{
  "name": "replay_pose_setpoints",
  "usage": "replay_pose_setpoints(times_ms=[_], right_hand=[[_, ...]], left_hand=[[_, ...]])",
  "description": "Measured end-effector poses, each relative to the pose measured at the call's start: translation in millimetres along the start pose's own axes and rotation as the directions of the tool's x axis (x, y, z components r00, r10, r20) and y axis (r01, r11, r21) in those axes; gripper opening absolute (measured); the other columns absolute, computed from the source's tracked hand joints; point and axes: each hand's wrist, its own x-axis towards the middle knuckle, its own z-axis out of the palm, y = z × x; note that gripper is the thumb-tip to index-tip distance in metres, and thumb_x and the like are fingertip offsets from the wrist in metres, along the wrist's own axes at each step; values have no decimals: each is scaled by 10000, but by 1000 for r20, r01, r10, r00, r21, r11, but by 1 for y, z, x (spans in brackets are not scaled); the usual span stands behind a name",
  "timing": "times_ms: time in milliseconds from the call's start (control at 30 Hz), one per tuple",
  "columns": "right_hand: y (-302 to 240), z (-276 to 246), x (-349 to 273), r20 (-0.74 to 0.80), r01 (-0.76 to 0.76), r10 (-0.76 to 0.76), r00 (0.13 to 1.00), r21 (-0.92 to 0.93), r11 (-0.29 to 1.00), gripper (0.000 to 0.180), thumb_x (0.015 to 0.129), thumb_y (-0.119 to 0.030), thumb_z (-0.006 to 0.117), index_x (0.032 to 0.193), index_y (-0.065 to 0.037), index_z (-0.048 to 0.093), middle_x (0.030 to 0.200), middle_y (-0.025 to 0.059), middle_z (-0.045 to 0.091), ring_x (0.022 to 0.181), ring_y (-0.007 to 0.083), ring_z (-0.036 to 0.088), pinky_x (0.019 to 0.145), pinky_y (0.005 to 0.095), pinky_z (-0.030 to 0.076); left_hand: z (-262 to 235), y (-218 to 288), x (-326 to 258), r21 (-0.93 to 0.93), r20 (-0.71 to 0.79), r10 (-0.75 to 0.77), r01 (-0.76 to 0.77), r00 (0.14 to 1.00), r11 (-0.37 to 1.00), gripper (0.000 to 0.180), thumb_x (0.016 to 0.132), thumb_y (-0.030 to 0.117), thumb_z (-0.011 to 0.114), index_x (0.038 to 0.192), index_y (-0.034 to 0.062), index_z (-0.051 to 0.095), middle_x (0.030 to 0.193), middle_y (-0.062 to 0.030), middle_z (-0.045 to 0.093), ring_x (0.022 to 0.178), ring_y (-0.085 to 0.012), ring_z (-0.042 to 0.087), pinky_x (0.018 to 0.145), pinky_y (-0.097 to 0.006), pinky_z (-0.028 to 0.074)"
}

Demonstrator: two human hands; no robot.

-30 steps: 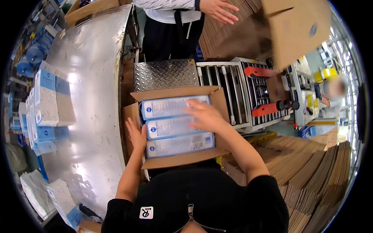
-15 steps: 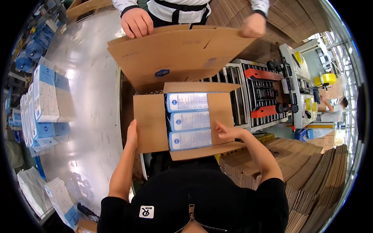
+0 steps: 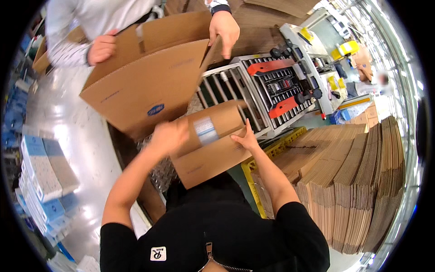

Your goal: The person packs multiple white and blue boxes into larger cardboard cartons, organizes them, and places the filled cartons onto a conveyor belt system.

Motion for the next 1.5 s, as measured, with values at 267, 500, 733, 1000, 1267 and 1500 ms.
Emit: replay_pose_setpoints(times_ms=[267, 500, 733, 1000, 1267, 1500], right_hand=[[-2, 19, 42, -273, -31, -12, 962, -152, 988, 547, 837, -341, 598, 1242, -3, 453, 1162, 218, 548, 1066, 336, 539, 893, 421, 427], [26, -95, 185, -141, 62, -89, 986, -188, 980, 555, 836, -343, 593, 1240, 12, 458, 1167, 241, 547, 1054, 373, 542, 886, 416, 443], [101, -194, 280, -211, 116, -312, 926, -627, 770, 779, 877, -530, 413, 1411, 2, 215, 1479, 229, 143, 1389, 332, 99, 1122, 449, 67], [103, -179, 229, -150, 213, -355, 923, -570, 794, 687, 868, -376, 463, 1379, 41, 268, 1464, 232, 196, 1373, 336, 163, 1125, 419, 118], [103, -76, 26, 376, 124, -54, 925, -165, 979, 361, 838, -162, 523, 1168, -15, 524, 1141, 208, 562, 1036, 364, 544, 883, 426, 446], [77, -146, -184, 5, 51, -52, 999, -301, 952, 235, 810, -236, 582, 974, -73, 624, 921, 138, 629, 878, 331, 605, 733, 427, 492]], left_hand=[[181, 29, 9, -966, -257, -802, -173, 539, 193, 602, 918, 126, 482, 1408, -27, 168, 1458, -210, 203, 1323, -309, 250, 1086, -400, 205], [158, 130, 141, -935, -249, -753, -353, 609, 24, 700, 903, 82, 515, 1423, -8, 54, 1408, -195, 258, 1256, -279, 325, 1054, -383, 260], [121, 199, 372, -867, -497, -621, -320, 606, 383, 715, 879, 74, 554, 1416, -12, 90, 1398, -209, 281, 1245, -296, 353, 1041, -367, 293], [99, 263, 471, -785, -583, -529, -259, 617, 562, 777, 826, 112, 594, 1369, -119, 89, 1343, -344, 276, 1250, -409, 334, 1054, -419, 271], [132, 276, 377, -714, -397, 207, -442, 894, 543, 434, 938, 203, 431, 1277, -65, 389, 1200, -242, 522, 1133, -355, 499, 953, -395, 388], [343, 39, 117, -402, 626, 559, -390, 544, 829, 469, 889, 257, 477, 1251, -40, 438, 1136, -254, 554, 1077, -354, 538, 906, -402, 422]])
